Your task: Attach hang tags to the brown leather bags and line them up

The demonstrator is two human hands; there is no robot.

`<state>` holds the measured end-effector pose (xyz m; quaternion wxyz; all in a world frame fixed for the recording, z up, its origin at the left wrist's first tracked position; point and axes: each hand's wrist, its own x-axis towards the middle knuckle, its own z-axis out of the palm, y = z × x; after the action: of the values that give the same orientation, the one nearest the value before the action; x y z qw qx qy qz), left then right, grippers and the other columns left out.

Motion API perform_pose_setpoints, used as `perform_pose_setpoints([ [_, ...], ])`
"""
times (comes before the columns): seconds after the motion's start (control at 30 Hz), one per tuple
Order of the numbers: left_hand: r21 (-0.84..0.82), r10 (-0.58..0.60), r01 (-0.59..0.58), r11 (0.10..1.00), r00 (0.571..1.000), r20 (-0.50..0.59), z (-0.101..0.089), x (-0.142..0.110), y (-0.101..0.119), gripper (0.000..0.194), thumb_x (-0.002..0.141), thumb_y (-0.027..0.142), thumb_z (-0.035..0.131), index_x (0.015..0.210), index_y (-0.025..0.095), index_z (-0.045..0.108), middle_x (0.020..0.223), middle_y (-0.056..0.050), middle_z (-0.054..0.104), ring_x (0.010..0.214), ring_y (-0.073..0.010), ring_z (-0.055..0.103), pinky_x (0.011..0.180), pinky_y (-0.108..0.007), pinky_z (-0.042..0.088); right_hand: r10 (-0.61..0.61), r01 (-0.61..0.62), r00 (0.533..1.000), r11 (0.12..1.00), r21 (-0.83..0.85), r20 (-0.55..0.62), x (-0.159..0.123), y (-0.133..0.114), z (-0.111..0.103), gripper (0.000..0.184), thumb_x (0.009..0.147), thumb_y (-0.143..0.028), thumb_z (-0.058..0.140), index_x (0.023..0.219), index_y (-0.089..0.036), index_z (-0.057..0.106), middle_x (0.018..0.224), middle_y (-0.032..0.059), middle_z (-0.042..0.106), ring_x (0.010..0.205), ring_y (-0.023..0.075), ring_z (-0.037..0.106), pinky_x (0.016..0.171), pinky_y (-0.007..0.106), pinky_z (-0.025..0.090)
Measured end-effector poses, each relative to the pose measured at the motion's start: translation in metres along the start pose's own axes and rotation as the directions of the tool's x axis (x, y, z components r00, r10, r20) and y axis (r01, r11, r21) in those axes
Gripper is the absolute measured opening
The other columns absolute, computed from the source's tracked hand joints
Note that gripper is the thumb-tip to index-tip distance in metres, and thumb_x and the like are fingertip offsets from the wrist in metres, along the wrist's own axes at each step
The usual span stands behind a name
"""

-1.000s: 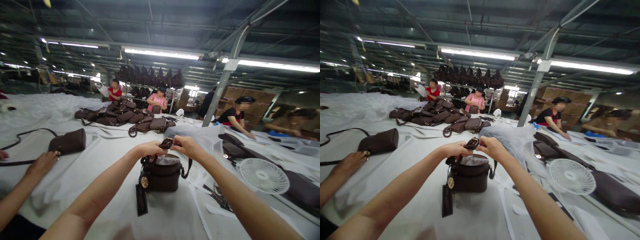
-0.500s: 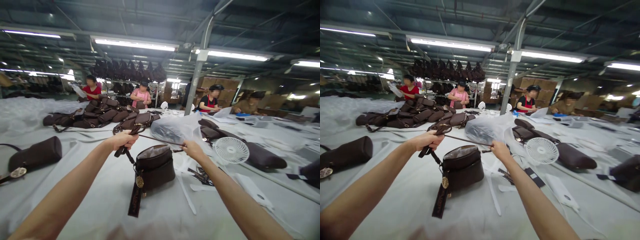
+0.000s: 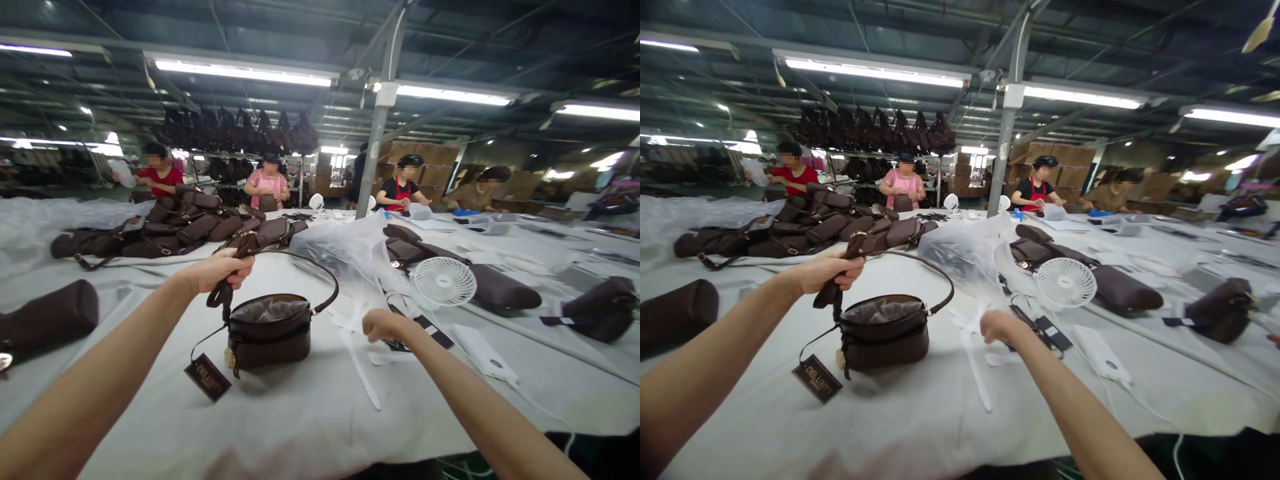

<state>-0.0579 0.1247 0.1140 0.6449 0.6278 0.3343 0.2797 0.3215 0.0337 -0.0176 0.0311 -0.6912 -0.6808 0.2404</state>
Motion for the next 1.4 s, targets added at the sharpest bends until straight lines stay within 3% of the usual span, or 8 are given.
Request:
perform_pose_setpoints([
  [0.2,0.081,-0.067,0.065,0.995,0.997,0.023,0.003,0.002,-0.023,0.037,0.075,0.027,0.072,0.066,0.018,0.037,0.055,0.008,0.035,0.041,-0.0022,0.028,0.039,-0.014,0.025,0.1,-0.103,0.995,0.974,-0.201,-0.027,-0.021,0.042,0.058,0.028,0.063,0.0,0.064,0.086,-0.015,0.065,0.105,0.0138,0.067,0.102,0.0293,0.063,0.081,0.035,0.045],
  [0.47,0.093,-0.067,0.064,0.994,0.997,0.03,0.009,0.003,-0.024,0.037,0.075,0.03,0.07,0.067,0.019,0.036,0.054,0.009,0.034,0.041,-0.0026,0.026,0.039,-0.015,0.024,0.011,-0.02,0.997,0.993,-0.115,-0.081,-0.034,0.055,0.057,0.01,0.077,-0.012,0.052,0.072,-0.019,0.047,0.081,0.0064,0.066,0.084,0.0215,0.063,0.073,0.031,0.042],
  [0.57,0.119,-0.059,0.055,0.991,0.998,0.03,0.01,0.004,-0.025,0.037,0.074,0.029,0.068,0.064,0.019,0.034,0.054,0.009,0.033,0.041,-0.0023,0.025,0.039,-0.016,0.023,0.001,0.012,0.999,0.952,0.307,-0.044,-0.044,0.036,0.045,0.018,0.088,-0.032,0.044,0.074,-0.021,0.04,0.07,0.0008,0.061,0.067,0.0167,0.062,0.059,0.027,0.042],
  [0.67,0.133,-0.054,0.047,0.99,0.998,0.045,0.01,0.005,-0.025,0.037,0.073,0.029,0.068,0.064,0.019,0.033,0.054,0.009,0.033,0.041,-0.0027,0.026,0.04,-0.017,0.027,-0.051,0.023,0.999,0.644,0.765,0.014,-0.06,0.003,0.029,0.041,0.079,-0.057,0.06,0.074,-0.021,0.041,0.066,-0.0044,0.051,0.052,0.0107,0.054,0.048,0.022,0.04],
  [0.83,0.124,-0.03,0.023,0.992,0.998,0.057,0.015,0.0,-0.024,0.037,0.073,0.034,0.069,0.067,0.02,0.035,0.054,0.009,0.034,0.041,-0.0037,0.027,0.042,-0.019,0.031,-0.166,0.007,0.984,0.406,0.914,0.066,-0.078,-0.053,0.017,0.051,0.073,-0.054,0.074,0.105,-0.019,0.056,0.066,-0.0093,0.038,0.044,0.0002,0.019,0.038,0.015,0.01],
  [1.07,0.136,0.011,-0.025,0.99,0.995,0.098,0.019,-0.007,-0.025,0.037,0.072,0.035,0.067,0.062,0.021,0.034,0.051,0.009,0.032,0.04,-0.0044,0.027,0.041,-0.02,0.029,-0.173,-0.047,0.98,0.249,0.967,0.093,-0.076,-0.086,0.023,0.054,0.07,-0.057,0.077,0.103,-0.015,0.067,0.077,-0.003,0.05,0.043,-0.0038,0.016,0.037,0.015,0.009],
  [1.23,0.145,0.034,-0.05,0.988,0.993,0.113,0.019,-0.004,-0.029,0.034,0.071,0.035,0.064,0.063,0.021,0.034,0.051,0.009,0.032,0.041,-0.0045,0.026,0.043,-0.02,0.03,-0.182,-0.002,0.982,0.238,0.971,0.047,-0.069,-0.105,0.028,0.052,0.07,-0.059,0.074,0.094,-0.013,0.069,0.072,-0.0013,0.051,0.046,0.0,0.035,0.036,0.013,0.018],
  [1.4,0.385,0.085,-0.088,0.919,0.996,0.024,0.025,-0.001,-0.029,0.023,0.074,0.034,0.054,0.07,0.022,0.035,0.053,0.009,0.035,0.042,-0.0071,0.029,0.043,-0.021,0.029,-0.232,0.113,0.972,0.394,0.912,-0.02,-0.029,-0.162,0.037,0.055,0.07,-0.066,0.069,0.087,-0.013,0.065,0.07,0.0016,0.057,0.058,0.0107,0.055,0.043,0.018,0.04],
])
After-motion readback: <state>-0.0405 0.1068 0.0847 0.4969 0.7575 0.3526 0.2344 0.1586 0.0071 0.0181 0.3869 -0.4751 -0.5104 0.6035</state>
